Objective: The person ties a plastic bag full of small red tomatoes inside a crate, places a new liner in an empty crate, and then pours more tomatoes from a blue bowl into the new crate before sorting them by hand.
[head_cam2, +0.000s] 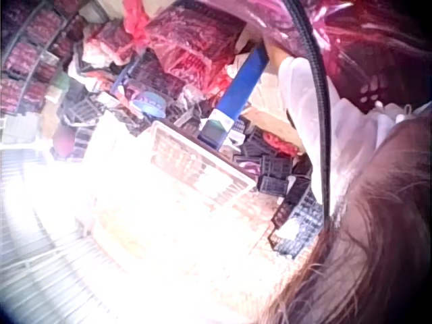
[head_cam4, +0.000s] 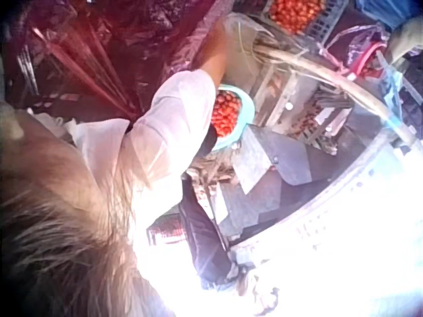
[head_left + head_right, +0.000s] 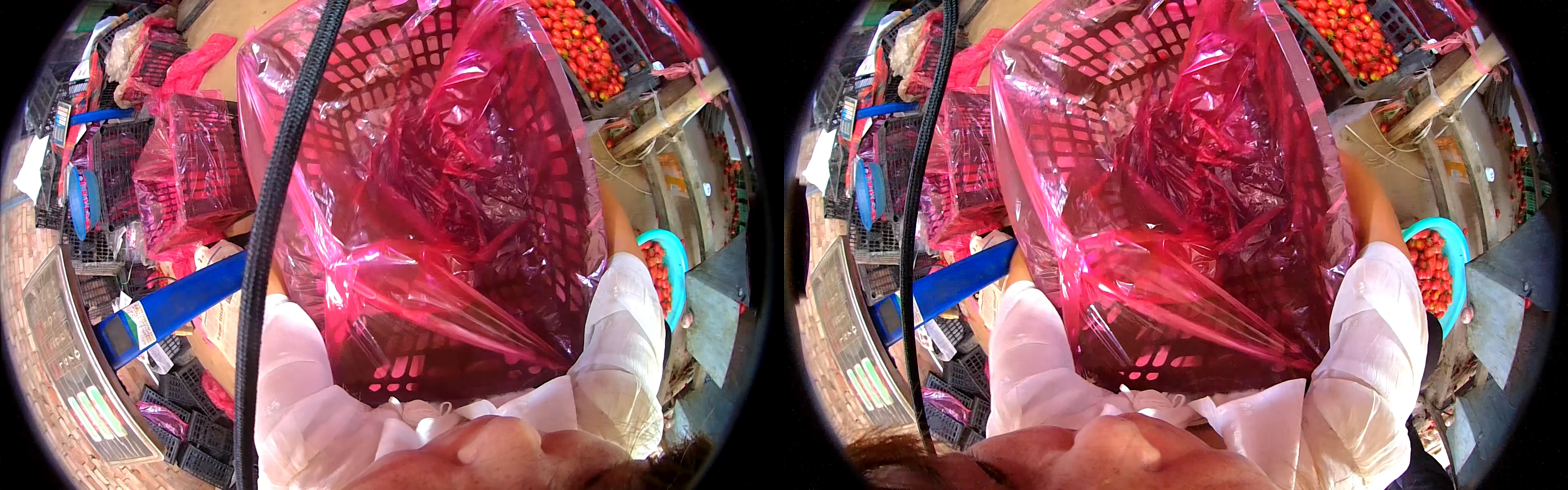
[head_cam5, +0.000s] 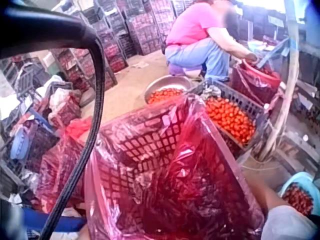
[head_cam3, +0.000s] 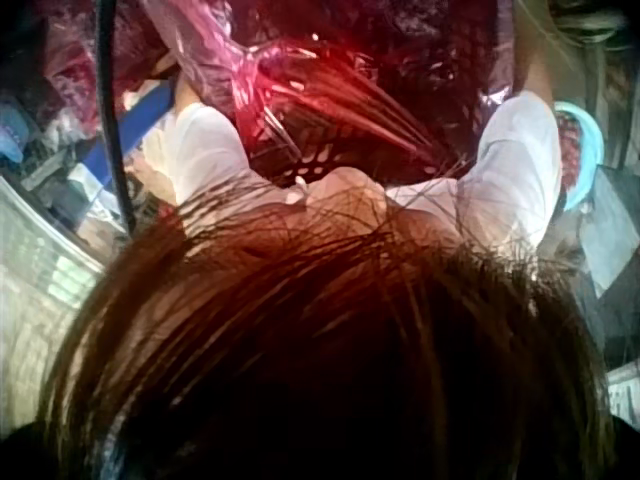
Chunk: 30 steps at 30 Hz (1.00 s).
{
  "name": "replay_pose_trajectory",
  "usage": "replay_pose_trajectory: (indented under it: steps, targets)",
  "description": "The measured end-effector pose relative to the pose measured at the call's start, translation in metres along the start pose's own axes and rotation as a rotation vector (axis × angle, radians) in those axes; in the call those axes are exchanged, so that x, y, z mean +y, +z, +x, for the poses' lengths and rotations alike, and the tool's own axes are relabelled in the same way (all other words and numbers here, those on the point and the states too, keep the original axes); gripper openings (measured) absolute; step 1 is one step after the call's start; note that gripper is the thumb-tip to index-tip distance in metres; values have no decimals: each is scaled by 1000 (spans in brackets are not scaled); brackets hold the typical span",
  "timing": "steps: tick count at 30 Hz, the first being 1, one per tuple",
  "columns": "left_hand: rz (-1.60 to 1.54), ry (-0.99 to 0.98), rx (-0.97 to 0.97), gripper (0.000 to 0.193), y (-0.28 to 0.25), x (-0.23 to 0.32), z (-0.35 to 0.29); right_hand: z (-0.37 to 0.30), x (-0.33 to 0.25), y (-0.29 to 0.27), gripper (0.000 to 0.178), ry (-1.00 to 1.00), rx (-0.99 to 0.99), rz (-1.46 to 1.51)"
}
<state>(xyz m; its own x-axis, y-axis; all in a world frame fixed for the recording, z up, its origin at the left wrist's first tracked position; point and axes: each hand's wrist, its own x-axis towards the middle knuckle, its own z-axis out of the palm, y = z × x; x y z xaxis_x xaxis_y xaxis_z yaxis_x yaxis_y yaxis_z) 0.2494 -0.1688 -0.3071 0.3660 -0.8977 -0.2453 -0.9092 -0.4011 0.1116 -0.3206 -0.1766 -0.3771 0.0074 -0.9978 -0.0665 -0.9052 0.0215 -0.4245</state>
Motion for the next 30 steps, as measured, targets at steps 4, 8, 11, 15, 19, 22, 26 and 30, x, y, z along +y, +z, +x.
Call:
replay_pose_trajectory:
  steps: [4,8,11,15,19,22,26,30]
  targets:
    - [-52,-1,22,44,-9,-4,-9,-2,1,-2,35,-14,-19,10]
    - [-130,4,77,44,-27,-11,-33,-2,2,-17,36,-28,-34,40]
    - [-179,15,117,43,-46,-14,-55,-3,4,-44,37,-46,-40,108]
    - [-251,39,213,43,-78,-11,-81,-18,-25,-108,38,-10,-4,153]
    - [-381,206,498,43,-123,20,-104,-69,-85,-197,37,-126,-64,157]
    - [-581,592,793,42,-181,97,-161,-116,-101,-229,37,-195,-67,284]
    - [-183,1172,-96,47,-195,183,-256,-170,-107,-251,36,-275,-8,319]
    - [647,1082,-629,70,-96,183,-312,-185,-134,-277,37,-575,10,147]
